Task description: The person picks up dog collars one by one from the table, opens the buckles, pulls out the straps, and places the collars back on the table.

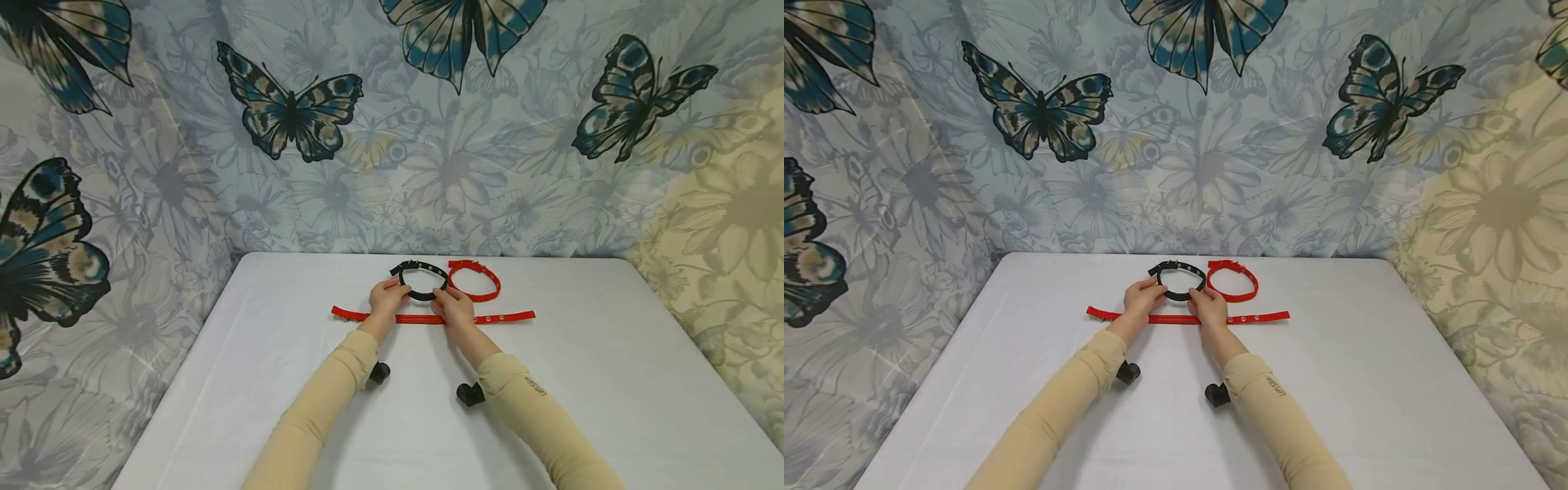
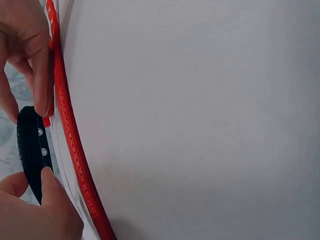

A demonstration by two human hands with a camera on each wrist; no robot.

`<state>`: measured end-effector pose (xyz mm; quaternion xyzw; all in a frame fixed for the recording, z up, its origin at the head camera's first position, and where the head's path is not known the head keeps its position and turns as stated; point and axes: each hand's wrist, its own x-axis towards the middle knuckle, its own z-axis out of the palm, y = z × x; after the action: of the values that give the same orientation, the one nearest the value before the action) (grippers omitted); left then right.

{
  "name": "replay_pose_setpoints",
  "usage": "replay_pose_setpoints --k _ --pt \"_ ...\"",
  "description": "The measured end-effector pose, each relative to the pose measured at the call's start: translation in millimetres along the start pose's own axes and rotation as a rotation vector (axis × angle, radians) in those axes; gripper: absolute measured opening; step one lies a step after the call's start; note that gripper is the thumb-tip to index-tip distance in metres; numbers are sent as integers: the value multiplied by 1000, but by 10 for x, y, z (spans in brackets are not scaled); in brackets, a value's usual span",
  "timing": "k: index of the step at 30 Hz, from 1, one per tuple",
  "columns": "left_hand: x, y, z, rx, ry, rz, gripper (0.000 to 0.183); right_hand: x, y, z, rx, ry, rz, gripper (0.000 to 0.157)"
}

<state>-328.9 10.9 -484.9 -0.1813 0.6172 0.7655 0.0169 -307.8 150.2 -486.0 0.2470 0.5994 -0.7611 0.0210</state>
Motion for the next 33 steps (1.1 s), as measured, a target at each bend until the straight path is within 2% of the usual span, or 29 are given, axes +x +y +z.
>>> replay_pose_setpoints --k 9,17,24,33 --pt "-54 16 -102 -13 -102 -14 45 -123 -84 -80 31 -81 40 61" --pt "-163 52 -235 -90 -194 -109 46 -220 -67 -191 29 -168 55 62" --pt "-284 62 -345 -72 -247 -124 52 -328 -14 -229 42 -207 58 62" --pt "-390 25 -504 -90 -295 -182 53 -493 25 -297 -51 -249 55 58"
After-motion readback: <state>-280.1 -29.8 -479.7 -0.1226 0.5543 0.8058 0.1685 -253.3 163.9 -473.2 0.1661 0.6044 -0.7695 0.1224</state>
